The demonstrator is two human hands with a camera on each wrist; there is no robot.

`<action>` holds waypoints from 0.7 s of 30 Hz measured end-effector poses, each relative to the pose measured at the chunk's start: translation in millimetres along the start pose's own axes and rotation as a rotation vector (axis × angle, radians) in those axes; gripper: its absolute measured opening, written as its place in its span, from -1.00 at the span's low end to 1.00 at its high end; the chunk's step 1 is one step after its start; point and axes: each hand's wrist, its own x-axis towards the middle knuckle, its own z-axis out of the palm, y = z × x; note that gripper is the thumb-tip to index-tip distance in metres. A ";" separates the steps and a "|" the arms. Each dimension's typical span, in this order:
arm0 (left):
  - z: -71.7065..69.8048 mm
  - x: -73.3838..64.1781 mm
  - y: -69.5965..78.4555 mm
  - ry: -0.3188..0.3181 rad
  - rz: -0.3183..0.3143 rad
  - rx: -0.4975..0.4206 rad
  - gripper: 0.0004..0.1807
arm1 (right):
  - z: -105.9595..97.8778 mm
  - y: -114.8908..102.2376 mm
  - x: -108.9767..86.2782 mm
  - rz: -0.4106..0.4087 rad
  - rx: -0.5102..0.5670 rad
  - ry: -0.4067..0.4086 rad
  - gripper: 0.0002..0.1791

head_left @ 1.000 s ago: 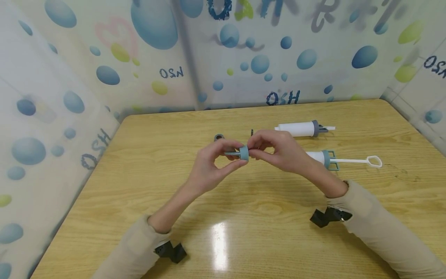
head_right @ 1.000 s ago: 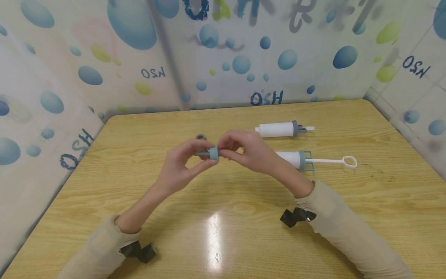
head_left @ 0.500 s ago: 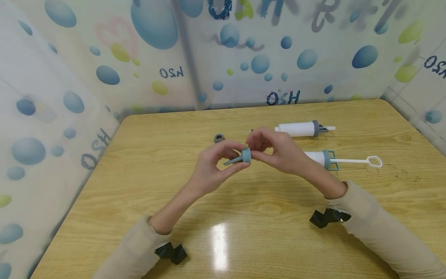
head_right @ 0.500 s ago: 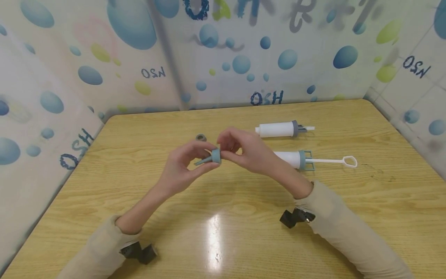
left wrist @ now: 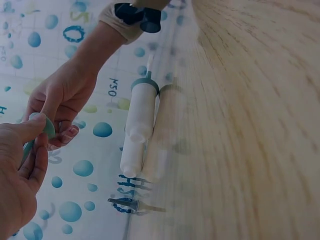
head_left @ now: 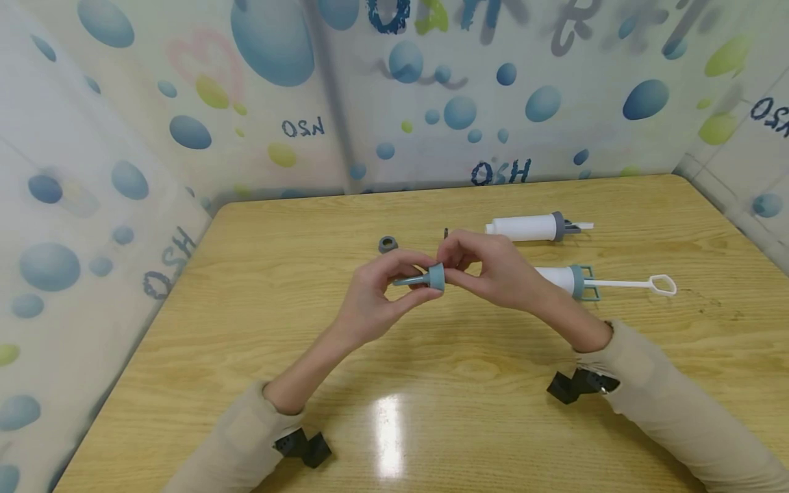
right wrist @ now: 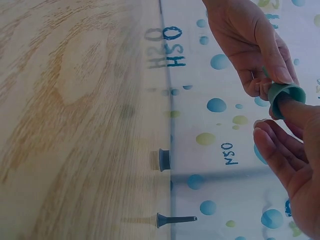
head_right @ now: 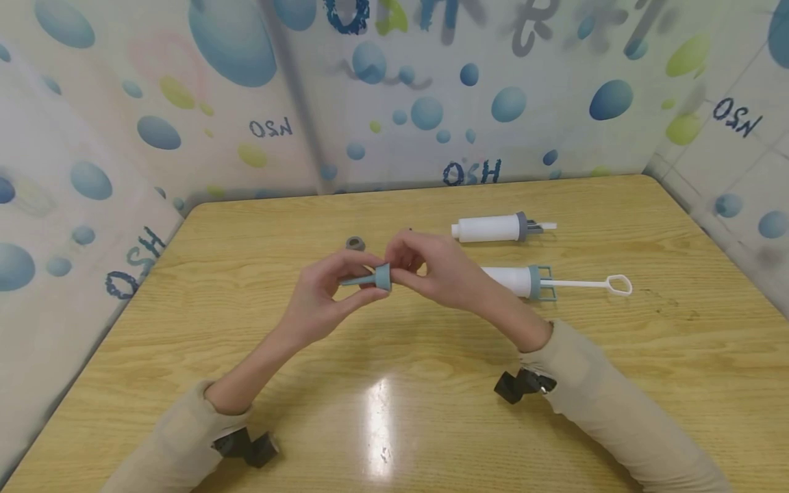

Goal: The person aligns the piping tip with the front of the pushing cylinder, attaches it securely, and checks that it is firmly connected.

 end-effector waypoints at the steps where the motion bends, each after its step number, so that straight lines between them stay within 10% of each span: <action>1: 0.1 0.1 0.0 0.000 0.003 -0.003 -0.59 | -0.2 0.1 -0.1 -0.002 0.001 -0.002 -0.74; 21: -2.7 1.6 0.7 0.032 -0.017 0.008 -0.61 | -9.7 2.1 2.1 -0.036 -0.035 -0.043 -0.75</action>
